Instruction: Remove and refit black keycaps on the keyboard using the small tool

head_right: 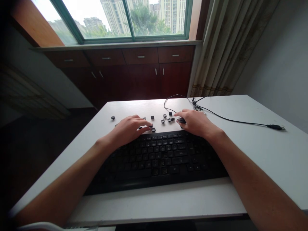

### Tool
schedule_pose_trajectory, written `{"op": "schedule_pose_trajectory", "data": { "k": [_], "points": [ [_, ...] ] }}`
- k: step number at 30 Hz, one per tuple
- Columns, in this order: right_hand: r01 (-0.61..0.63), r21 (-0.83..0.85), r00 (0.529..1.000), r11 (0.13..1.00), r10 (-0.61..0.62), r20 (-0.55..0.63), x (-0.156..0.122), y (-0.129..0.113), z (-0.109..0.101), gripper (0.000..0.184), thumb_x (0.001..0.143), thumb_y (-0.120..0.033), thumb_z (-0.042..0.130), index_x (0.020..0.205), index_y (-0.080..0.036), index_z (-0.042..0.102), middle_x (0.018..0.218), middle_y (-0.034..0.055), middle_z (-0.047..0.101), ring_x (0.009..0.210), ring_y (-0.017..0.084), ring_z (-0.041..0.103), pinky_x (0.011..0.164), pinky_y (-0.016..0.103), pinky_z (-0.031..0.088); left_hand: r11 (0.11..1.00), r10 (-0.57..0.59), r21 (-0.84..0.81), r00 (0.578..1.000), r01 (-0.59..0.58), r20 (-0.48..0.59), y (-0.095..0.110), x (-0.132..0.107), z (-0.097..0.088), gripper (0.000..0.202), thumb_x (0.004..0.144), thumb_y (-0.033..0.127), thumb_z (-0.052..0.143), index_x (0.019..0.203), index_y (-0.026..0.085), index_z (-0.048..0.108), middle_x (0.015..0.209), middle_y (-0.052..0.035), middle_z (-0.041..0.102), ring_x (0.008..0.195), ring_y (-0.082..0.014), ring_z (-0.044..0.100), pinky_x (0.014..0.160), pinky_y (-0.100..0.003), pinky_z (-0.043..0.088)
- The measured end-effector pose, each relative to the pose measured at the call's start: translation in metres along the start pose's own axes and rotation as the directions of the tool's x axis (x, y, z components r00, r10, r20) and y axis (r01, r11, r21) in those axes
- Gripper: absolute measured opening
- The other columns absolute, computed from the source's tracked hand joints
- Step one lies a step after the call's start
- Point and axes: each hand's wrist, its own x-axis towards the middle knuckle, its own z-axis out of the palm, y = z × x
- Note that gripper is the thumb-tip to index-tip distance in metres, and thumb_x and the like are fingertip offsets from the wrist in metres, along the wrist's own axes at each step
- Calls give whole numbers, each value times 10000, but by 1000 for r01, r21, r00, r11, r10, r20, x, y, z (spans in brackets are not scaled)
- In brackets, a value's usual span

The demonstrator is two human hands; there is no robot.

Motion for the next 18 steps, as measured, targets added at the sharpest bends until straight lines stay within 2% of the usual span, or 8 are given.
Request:
{"op": "schedule_pose_trajectory", "data": {
  "k": [6,9,14,18],
  "points": [
    [9,-14,999,1000,-9,40,4,-8,3,405,966,-422,502,1318,-305,664,1099,51,730,770,209,677,624,316,447,999,-35,-26,999,35,-24,4,0,-2,234,981,374,565,1075,268,751,1013,-32,771,971,-242,666,828,-361,526],
    [3,-18,999,1000,-2,40,5,-11,4,387,960,-420,517,1289,-296,679,1115,62,728,787,209,683,626,309,446,998,-50,-26,998,49,-25,5,0,-2,221,971,362,578,1058,264,756,983,-40,768,951,-236,670,811,-349,525],
    [-9,-21,1000,1000,9,28,6,-12,5,321,955,-442,534,1155,-283,727,1114,59,725,817,226,685,639,317,443,996,-77,-39,996,75,-41,4,1,0,168,950,312,610,1037,270,747,932,-33,758,913,-232,671,796,-349,524],
    [-12,-8,1000,1000,12,16,5,-10,6,247,939,-416,568,1045,-271,738,1071,52,724,791,210,672,635,305,424,994,-95,-67,994,91,-48,3,1,1,176,932,288,629,1079,272,724,967,-25,761,944,-228,674,819,-354,527]
  ]
}}
